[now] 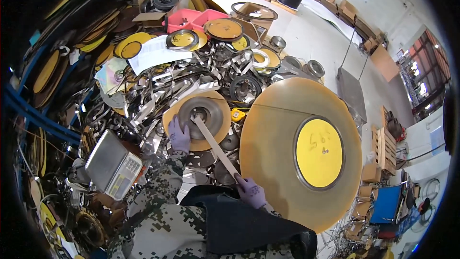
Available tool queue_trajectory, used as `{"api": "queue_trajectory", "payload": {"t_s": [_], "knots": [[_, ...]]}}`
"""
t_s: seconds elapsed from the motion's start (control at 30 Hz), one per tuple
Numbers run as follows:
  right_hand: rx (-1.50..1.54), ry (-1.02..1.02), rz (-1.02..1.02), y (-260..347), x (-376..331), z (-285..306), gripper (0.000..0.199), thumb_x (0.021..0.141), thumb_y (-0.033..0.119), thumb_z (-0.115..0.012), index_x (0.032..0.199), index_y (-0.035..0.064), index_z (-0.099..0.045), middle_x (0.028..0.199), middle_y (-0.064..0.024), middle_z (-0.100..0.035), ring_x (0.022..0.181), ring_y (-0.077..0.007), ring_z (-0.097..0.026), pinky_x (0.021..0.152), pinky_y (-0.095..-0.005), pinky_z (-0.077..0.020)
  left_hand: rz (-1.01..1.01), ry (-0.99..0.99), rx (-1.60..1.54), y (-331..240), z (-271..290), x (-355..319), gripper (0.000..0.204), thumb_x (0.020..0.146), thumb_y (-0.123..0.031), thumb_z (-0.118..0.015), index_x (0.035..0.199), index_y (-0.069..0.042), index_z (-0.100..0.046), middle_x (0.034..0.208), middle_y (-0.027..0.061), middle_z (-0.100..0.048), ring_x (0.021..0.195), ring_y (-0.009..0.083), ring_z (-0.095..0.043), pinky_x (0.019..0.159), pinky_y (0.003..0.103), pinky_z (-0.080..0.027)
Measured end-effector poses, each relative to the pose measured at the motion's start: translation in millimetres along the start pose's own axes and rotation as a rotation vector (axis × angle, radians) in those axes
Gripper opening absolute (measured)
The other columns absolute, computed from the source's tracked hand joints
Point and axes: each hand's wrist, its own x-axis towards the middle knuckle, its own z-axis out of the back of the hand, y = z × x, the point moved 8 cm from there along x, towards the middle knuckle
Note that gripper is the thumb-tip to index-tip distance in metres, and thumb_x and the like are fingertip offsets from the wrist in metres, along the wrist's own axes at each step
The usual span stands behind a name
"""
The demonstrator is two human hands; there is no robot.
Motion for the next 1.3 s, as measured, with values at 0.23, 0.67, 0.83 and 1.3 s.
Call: {"api": "queue_trajectory", "payload": {"t_s": [0.23,0.67,0.83,1.3], "knots": [[-0.05,0.111,-0.034,10.0,14.2,-16.9,0.044,0.092,0.031,-0.052,0.136,0.0277,-0.045,0.096,-0.0181,-0.057,0.076,-0.0397,-0.063,0.065,-0.0496,-0.0519,-0.023,0.005,0.063,-4.0,3.3,-0.1,0.057,0.087,-0.023,-0.057,0.136,0.002,-0.039,0.138,0.0202,-0.044,0.125,0.0389,-0.04,0.11,0.047,-0.027],[-0.061,0.169,-0.107,9.8,10.5,-17.1,0.047,0.092,0.034,-0.054,0.137,0.0319,-0.045,0.097,-0.017,-0.059,0.084,-0.0368,-0.063,0.072,-0.0478,-0.0516,-0.033,0.01,0.041,-12.0,5.3,-0.1,0.055,0.088,-0.023,-0.057,0.135,-0.001,-0.041,0.135,0.0195,-0.046,0.123,0.0381,-0.043,0.109,0.048,-0.028],[-0.033,0.157,-0.121,9.4,9.1,-18.0,0.047,0.091,0.033,-0.055,0.137,0.0314,-0.046,0.095,-0.0168,-0.061,0.084,-0.0365,-0.063,0.072,-0.0474,-0.0516,-0.056,-0.012,0.054,-12.0,6.3,-0.5,0.054,0.087,-0.022,-0.057,0.135,-0.001,-0.041,0.134,0.0201,-0.047,0.122,0.0389,-0.043,0.108,0.048,-0.03],[0.035,0.099,-0.088,1.5,8.2,-25.6,0.049,0.089,0.035,-0.056,0.137,0.0333,-0.046,0.091,-0.0186,-0.062,0.084,-0.0375,-0.064,0.073,-0.0478,-0.0517,-0.042,-0.036,0.039,-5.8,4.6,0.5,0.049,0.089,-0.024,-0.058,0.13,-0.001,-0.045,0.132,0.0194,-0.049,0.12,0.0405,-0.044,0.106,0.048,-0.033]]}}
